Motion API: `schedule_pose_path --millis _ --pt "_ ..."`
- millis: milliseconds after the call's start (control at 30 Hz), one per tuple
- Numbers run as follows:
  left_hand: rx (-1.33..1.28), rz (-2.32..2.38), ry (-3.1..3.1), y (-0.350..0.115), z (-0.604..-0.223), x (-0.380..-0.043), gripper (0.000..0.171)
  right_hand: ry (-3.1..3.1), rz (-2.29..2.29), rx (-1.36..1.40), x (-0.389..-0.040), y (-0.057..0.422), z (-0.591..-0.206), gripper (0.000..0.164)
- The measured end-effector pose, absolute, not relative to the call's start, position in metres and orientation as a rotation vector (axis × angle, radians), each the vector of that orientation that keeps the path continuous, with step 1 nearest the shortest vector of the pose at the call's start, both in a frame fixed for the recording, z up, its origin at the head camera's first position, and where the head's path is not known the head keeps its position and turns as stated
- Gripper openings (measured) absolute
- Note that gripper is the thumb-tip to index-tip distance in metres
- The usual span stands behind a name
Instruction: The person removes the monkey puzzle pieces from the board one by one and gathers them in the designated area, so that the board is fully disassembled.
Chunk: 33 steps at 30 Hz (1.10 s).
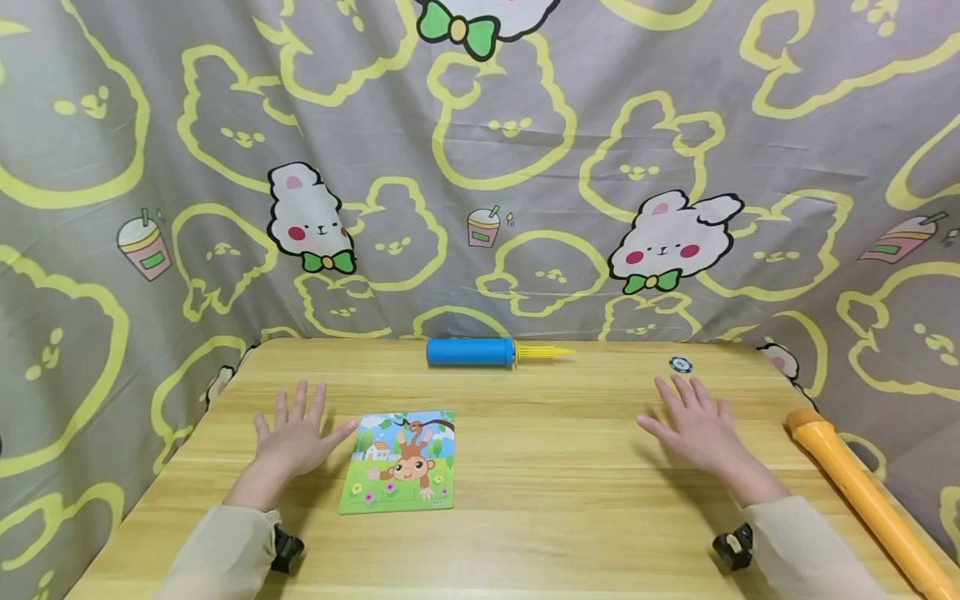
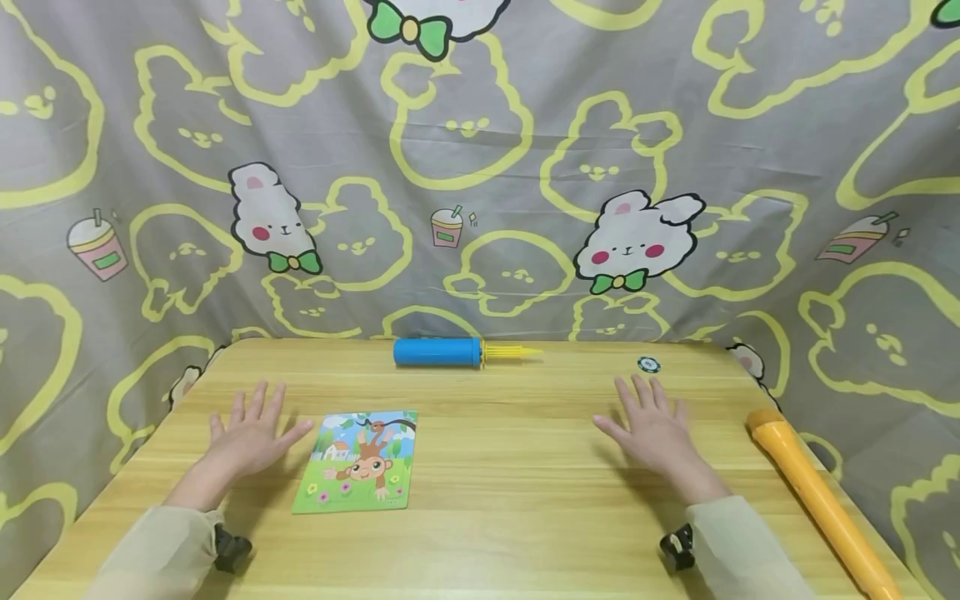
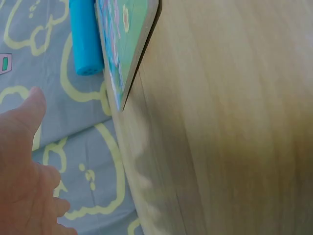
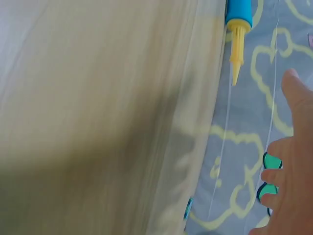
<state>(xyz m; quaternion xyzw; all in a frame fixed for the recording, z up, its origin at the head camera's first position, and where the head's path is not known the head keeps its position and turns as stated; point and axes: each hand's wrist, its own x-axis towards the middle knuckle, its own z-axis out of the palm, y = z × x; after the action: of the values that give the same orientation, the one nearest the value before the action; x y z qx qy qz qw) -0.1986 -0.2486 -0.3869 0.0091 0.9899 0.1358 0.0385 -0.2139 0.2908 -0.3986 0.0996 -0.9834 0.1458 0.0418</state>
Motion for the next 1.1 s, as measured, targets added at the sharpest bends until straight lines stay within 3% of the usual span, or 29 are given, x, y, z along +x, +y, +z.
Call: schedule_pose_path --millis 1100 --pt "0.288 0.317 2.995 -0.249 -0.394 -0.189 0.087 -2.933 0.349 1.017 -0.224 0.108 -0.402 0.078"
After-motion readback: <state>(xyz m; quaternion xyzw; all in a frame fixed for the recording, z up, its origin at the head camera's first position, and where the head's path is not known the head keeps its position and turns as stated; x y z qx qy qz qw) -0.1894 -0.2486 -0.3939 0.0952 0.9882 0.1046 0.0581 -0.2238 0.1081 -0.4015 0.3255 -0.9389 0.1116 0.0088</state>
